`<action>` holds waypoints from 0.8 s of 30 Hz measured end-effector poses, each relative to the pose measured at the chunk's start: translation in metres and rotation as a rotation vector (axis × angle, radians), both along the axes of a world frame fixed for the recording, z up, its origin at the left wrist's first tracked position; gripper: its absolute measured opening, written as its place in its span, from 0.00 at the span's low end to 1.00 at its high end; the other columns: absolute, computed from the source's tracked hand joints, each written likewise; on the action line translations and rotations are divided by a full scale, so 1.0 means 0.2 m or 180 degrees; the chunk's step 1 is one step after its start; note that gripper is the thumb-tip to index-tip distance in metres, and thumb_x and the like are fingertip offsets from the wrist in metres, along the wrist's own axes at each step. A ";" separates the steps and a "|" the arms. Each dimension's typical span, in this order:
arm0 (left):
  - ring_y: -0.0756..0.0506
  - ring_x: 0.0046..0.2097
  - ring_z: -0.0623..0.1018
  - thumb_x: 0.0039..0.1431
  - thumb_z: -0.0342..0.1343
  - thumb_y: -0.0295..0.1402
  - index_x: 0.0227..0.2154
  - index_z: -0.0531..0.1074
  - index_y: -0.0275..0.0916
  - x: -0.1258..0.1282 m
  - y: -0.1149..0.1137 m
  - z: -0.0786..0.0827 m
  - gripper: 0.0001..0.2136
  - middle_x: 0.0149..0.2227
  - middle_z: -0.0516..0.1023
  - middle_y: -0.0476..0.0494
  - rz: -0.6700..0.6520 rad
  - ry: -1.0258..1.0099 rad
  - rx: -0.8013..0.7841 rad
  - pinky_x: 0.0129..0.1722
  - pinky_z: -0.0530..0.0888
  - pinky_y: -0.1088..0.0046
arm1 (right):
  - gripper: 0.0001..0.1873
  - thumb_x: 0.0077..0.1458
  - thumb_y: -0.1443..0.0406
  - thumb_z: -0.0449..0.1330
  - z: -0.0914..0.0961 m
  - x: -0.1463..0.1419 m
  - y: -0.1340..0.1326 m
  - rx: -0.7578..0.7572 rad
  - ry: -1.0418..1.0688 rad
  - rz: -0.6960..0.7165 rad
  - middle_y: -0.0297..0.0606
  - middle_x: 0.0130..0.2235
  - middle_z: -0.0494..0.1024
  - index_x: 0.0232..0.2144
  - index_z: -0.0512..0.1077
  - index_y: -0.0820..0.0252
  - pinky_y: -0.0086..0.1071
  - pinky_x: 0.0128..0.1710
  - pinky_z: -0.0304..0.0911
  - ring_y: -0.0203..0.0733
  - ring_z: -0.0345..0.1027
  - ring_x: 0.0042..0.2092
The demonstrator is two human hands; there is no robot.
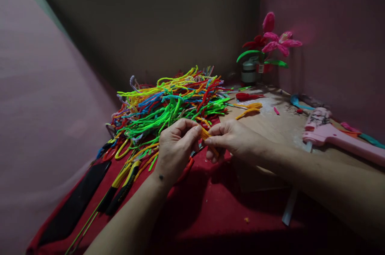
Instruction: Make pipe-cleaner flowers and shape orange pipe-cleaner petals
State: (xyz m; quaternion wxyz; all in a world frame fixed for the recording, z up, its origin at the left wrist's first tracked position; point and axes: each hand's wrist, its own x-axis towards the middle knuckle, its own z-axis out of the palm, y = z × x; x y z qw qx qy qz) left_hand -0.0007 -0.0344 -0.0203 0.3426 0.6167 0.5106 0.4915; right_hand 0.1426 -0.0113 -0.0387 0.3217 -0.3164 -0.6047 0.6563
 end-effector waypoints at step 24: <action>0.58 0.13 0.57 0.46 0.59 0.36 0.20 0.68 0.35 -0.02 0.06 0.01 0.10 0.11 0.61 0.56 -0.0175 -0.0198 -0.0758 0.13 0.52 0.82 | 0.06 0.50 0.68 0.55 -0.03 0.00 0.00 -0.0357 0.0404 0.0069 0.36 0.20 0.74 0.24 0.69 0.66 0.25 0.21 0.63 0.31 0.66 0.20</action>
